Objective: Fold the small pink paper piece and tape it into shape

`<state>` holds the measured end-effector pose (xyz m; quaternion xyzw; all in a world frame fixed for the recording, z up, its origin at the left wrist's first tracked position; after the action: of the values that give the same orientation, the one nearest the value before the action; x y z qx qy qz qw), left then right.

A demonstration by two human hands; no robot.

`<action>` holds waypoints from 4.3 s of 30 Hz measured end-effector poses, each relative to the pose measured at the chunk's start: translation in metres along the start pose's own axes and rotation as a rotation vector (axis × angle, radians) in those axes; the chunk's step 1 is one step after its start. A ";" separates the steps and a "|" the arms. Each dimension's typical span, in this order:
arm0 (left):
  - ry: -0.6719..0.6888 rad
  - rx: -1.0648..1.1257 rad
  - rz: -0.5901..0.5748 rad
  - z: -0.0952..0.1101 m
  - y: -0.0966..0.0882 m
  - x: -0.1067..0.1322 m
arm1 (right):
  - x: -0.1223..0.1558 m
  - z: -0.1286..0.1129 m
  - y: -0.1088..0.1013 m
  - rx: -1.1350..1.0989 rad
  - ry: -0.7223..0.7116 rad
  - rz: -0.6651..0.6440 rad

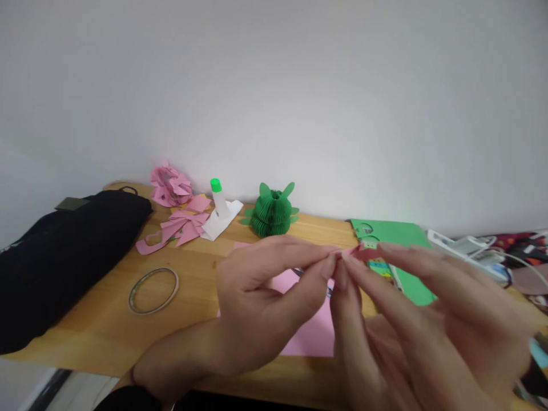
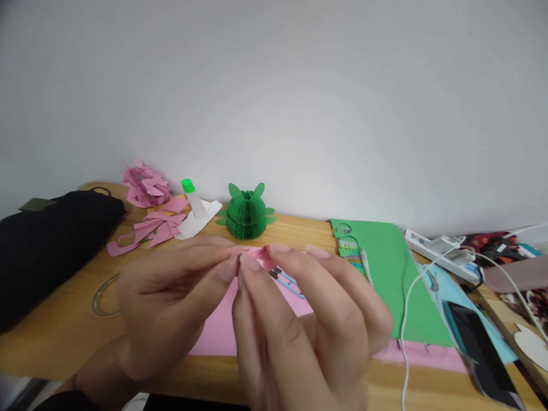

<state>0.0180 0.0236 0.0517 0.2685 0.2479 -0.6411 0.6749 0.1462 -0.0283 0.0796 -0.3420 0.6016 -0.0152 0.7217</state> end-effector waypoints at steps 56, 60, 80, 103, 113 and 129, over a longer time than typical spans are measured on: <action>0.096 -0.027 0.014 0.005 -0.002 0.001 | 0.004 -0.011 0.003 0.026 0.147 0.069; 0.065 -0.035 0.016 0.004 -0.002 0.001 | 0.004 -0.011 0.003 0.046 0.089 0.035; 0.127 -0.007 0.021 0.007 -0.002 0.000 | 0.002 -0.010 0.004 0.045 0.124 0.033; 0.271 -0.150 -0.032 0.013 0.001 0.003 | 0.009 0.002 0.005 -0.115 0.220 0.131; 0.161 -0.131 -0.090 0.006 0.006 0.002 | 0.004 0.000 0.003 -0.037 0.161 0.125; -0.475 0.401 -0.126 -0.029 0.010 0.001 | 0.002 -0.002 0.002 0.009 0.179 0.039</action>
<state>0.0286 0.0427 0.0304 0.2231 -0.0320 -0.7624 0.6066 0.1440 -0.0282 0.0768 -0.3241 0.6701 -0.0341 0.6669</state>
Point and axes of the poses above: each hand's wrist, its own x-axis away from the middle knuckle, its own y-axis out of the palm, z = x × y, the point moved 7 cm from there along -x, towards the middle knuckle, and after that the axes turned 4 degrees about -y, right-handed, at the moved point
